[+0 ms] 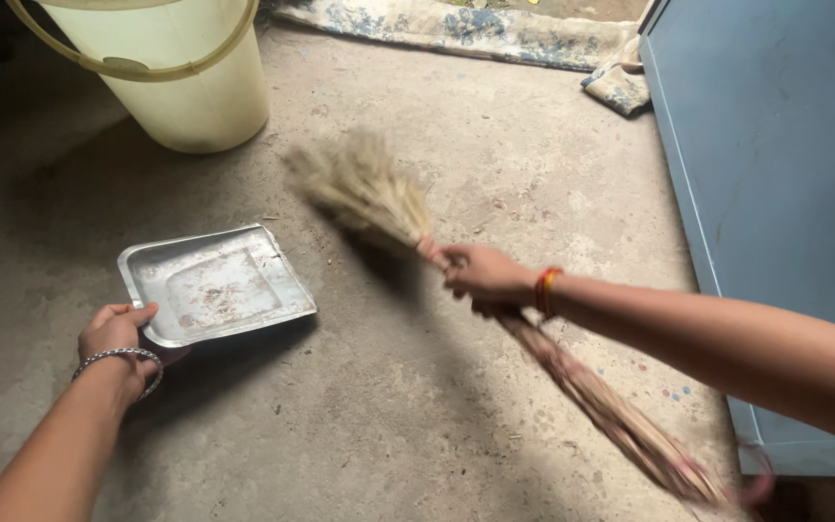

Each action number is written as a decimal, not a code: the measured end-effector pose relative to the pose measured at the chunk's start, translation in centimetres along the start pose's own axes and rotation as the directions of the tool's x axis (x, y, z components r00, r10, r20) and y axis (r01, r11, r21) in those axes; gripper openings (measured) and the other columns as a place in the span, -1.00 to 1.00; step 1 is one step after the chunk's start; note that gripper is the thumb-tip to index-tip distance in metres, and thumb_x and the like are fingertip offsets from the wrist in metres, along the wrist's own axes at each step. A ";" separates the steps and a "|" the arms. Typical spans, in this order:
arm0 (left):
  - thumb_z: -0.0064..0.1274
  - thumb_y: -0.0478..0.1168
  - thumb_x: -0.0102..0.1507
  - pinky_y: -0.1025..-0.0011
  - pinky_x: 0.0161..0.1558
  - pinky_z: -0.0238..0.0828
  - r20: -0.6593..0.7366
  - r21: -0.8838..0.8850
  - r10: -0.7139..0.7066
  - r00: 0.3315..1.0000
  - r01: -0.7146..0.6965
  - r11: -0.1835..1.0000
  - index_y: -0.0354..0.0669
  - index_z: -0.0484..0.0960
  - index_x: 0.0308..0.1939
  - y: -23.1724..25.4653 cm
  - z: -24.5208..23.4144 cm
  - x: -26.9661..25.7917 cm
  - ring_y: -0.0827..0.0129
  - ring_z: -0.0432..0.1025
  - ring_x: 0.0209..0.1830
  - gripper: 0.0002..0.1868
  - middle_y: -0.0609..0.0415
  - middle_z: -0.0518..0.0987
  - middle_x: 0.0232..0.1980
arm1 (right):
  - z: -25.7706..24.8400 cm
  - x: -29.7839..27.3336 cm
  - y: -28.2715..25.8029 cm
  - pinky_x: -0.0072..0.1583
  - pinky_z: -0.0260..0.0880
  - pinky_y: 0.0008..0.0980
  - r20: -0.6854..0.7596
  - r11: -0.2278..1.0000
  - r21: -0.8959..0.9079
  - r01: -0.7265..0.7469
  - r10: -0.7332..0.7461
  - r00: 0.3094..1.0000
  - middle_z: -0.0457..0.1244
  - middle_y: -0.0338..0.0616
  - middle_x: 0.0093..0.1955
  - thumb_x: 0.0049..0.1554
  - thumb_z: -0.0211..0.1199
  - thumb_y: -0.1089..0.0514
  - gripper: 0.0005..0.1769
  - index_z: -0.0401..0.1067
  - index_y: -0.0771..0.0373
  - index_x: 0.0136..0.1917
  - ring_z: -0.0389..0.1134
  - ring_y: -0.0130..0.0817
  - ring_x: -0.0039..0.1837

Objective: The person sweeps dirt on a concrete floor using a short broom, gathers the debris into a metal dustpan, and empties the dustpan into a white plastic bucket.

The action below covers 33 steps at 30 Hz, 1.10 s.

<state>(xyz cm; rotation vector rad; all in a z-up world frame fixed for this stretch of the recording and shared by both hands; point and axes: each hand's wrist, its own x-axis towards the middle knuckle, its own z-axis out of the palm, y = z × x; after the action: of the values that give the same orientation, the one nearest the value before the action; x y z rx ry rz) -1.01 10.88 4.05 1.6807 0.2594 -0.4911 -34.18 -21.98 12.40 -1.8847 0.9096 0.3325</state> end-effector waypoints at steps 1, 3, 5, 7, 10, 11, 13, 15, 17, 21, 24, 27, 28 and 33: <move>0.13 -0.32 0.27 0.04 -0.21 0.63 0.002 0.000 0.003 1.000 -0.003 1.000 -0.08 0.49 -0.11 -0.2 -0.1 0.3 0.32 0.51 -0.17 -0.84 0.11 0.54 -0.08 | 0.9 -1.4 -0.3 -0.40 0.37 -0.51 0.039 1.000 -0.013 -0.002 0.002 0.999 0.27 -0.14 -0.18 0.23 -0.01 0.18 -0.45 0.25 0.05 0.49 0.20 -0.52 -0.45; 0.14 -0.32 0.27 0.07 -0.21 0.60 0.009 0.002 0.013 1.000 -0.013 1.000 -0.08 0.49 -0.12 -0.6 -0.3 0.9 0.33 0.51 -0.18 -0.84 0.12 0.54 -0.10 | 1.4 -3.9 -0.8 -0.42 0.33 -0.48 0.117 0.999 0.039 0.020 -0.025 0.993 0.27 -0.14 -0.16 0.21 0.06 0.19 -0.37 0.14 0.01 0.53 0.19 -0.49 -0.45; 0.16 -0.31 0.27 0.10 -0.20 0.53 0.017 0.006 0.026 1.000 -0.026 1.000 -0.05 0.50 -0.11 -0.9 -0.6 1.5 0.33 0.51 -0.20 -0.82 0.14 0.54 -0.11 | 0.8 -6.0 -1.2 -0.44 0.31 -0.47 0.166 0.996 0.091 0.024 -0.039 0.985 0.28 -0.13 -0.17 0.18 0.10 0.19 -0.30 0.09 -0.04 0.56 0.18 -0.47 -0.47; 0.16 -0.32 0.28 0.06 -0.17 0.58 0.030 0.009 0.053 0.998 -0.053 0.999 -0.07 0.50 -0.11 -0.9 -0.7 1.9 0.32 0.50 -0.22 -0.83 0.11 0.55 -0.13 | -0.4 -7.7 -1.4 -0.47 0.28 -0.47 0.186 0.989 0.144 0.014 -0.041 0.982 0.27 -0.10 -0.20 0.14 0.11 0.20 -0.27 0.10 -0.09 0.56 0.15 -0.44 -0.50; 0.13 -0.36 0.27 -0.09 -0.20 0.62 0.061 -0.049 0.054 0.997 -0.051 0.997 -0.13 0.46 -0.14 -0.7 -0.9 1.9 0.30 0.52 -0.23 -0.84 0.08 0.55 -0.15 | -2.1 -9.5 -1.1 -0.49 0.27 -0.46 0.036 0.967 0.241 -0.076 0.069 0.997 0.26 -0.13 -0.22 0.20 0.10 0.10 -0.33 0.11 -0.14 0.56 0.17 -0.46 -0.50; 0.11 -0.37 0.27 -0.16 -0.23 0.62 0.073 -0.079 0.050 0.996 -0.044 0.996 -0.15 0.45 -0.15 -0.6 -1.1 1.7 0.29 0.53 -0.23 -0.84 0.06 0.54 -0.15 | -2.2 -9.8 -0.8 -0.48 0.27 -0.46 -0.011 0.958 0.266 -0.103 0.109 0.994 0.25 -0.12 -0.22 0.22 0.10 0.11 -0.35 0.11 -0.12 0.55 0.16 -0.45 -0.49; 0.11 -0.37 0.28 -0.19 -0.22 0.62 0.078 -0.068 0.053 0.996 -0.047 0.997 -0.16 0.44 -0.15 -0.4 -1.4 1.3 0.26 0.52 -0.23 -0.84 0.05 0.53 -0.16 | -1.7 -10.3 0.1 -0.47 0.26 -0.46 -0.103 0.935 0.321 -0.152 0.194 0.976 0.23 -0.11 -0.23 0.24 0.08 0.13 -0.39 0.11 -0.07 0.54 0.14 -0.43 -0.49; 0.11 -0.37 0.28 -0.19 -0.22 0.62 0.084 -0.057 0.058 0.995 -0.053 0.997 -0.17 0.44 -0.14 -0.3 -1.7 0.9 0.25 0.52 -0.22 -0.84 0.03 0.53 -0.16 | 0.4 -10.1 0.9 -0.45 0.28 -0.47 -0.077 0.911 0.347 -0.222 0.264 0.961 0.21 -0.13 -0.22 0.24 0.00 0.20 -0.46 0.15 0.06 0.49 0.13 -0.44 -0.47; 0.11 -0.38 0.28 -0.16 -0.22 0.63 0.089 -0.046 0.066 0.994 -0.062 0.997 -0.19 0.44 -0.13 -0.3 -1.8 0.6 0.24 0.54 -0.21 -0.84 0.02 0.54 -0.15 | 3.0 -9.9 1.4 -0.43 0.30 -0.48 -0.049 0.911 0.339 -0.235 0.267 0.963 0.19 -0.15 -0.22 0.24 -0.06 0.24 -0.49 0.15 0.07 0.46 0.13 -0.44 -0.46; 0.10 -0.37 0.27 -0.14 -0.24 0.64 0.092 -0.010 0.056 0.994 -0.055 0.998 -0.17 0.45 -0.13 -0.3 -1.7 0.2 0.29 0.53 -0.24 -0.85 0.06 0.54 -0.16 | 8.2 -9.9 -0.2 -0.43 0.34 -0.51 0.117 0.929 0.336 -0.157 0.124 0.985 0.15 -0.15 -0.18 0.23 -0.05 0.27 -0.50 0.13 0.14 0.44 0.17 -0.46 -0.45; 0.12 -0.38 0.27 -0.03 -0.23 0.63 0.089 -0.013 0.081 0.993 -0.080 0.997 -0.16 0.47 -0.13 -0.6 -1.6 0.2 0.32 0.52 -0.27 -0.84 0.06 0.54 -0.17 | 10.2 -11.4 -2.6 -0.46 0.32 -0.47 0.205 0.924 0.348 -0.160 0.091 0.974 0.15 -0.15 -0.17 0.23 -0.05 0.23 -0.43 0.04 0.00 0.50 0.17 -0.45 -0.47; 0.13 -0.38 0.27 0.02 -0.25 0.62 0.095 -0.002 0.084 0.992 -0.084 0.996 -0.16 0.48 -0.13 -0.5 -1.8 0.0 0.33 0.52 -0.29 -0.84 0.06 0.54 -0.18 | 9.5 -12.8 -3.9 -0.48 0.31 -0.48 0.250 0.919 0.373 -0.128 0.034 0.968 0.17 -0.16 -0.16 0.22 -0.03 0.20 -0.38 0.05 -0.04 0.54 0.14 -0.48 -0.50; 0.12 -0.38 0.27 0.00 -0.27 0.64 0.098 0.000 0.067 0.993 -0.068 0.998 -0.17 0.46 -0.14 -0.4 -1.8 -0.2 0.32 0.51 -0.30 -0.85 0.06 0.53 -0.19 | 8.9 -13.2 -4.0 -0.49 0.31 -0.50 0.258 0.918 0.381 -0.111 0.010 0.966 0.19 -0.17 -0.16 0.22 -0.02 0.19 -0.36 0.07 -0.04 0.55 0.13 -0.50 -0.51; 0.11 -0.38 0.27 -0.02 -0.28 0.65 0.076 0.017 0.044 0.996 -0.045 0.999 -0.15 0.44 -0.16 -0.1 -2.9 -0.7 0.32 0.51 -0.29 -0.84 0.07 0.52 -0.20 | 2.8 -13.8 -2.7 -0.51 0.23 -0.51 0.011 0.902 0.412 -0.133 0.141 0.990 0.24 -0.12 -0.23 0.21 0.07 0.13 -0.34 0.09 -0.17 0.56 0.10 -0.48 -0.53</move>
<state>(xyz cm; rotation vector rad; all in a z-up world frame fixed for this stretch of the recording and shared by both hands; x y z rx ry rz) -1.17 13.83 4.64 1.6783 0.1625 -0.5241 -41.24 -12.76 20.81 -1.4406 1.0387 0.1870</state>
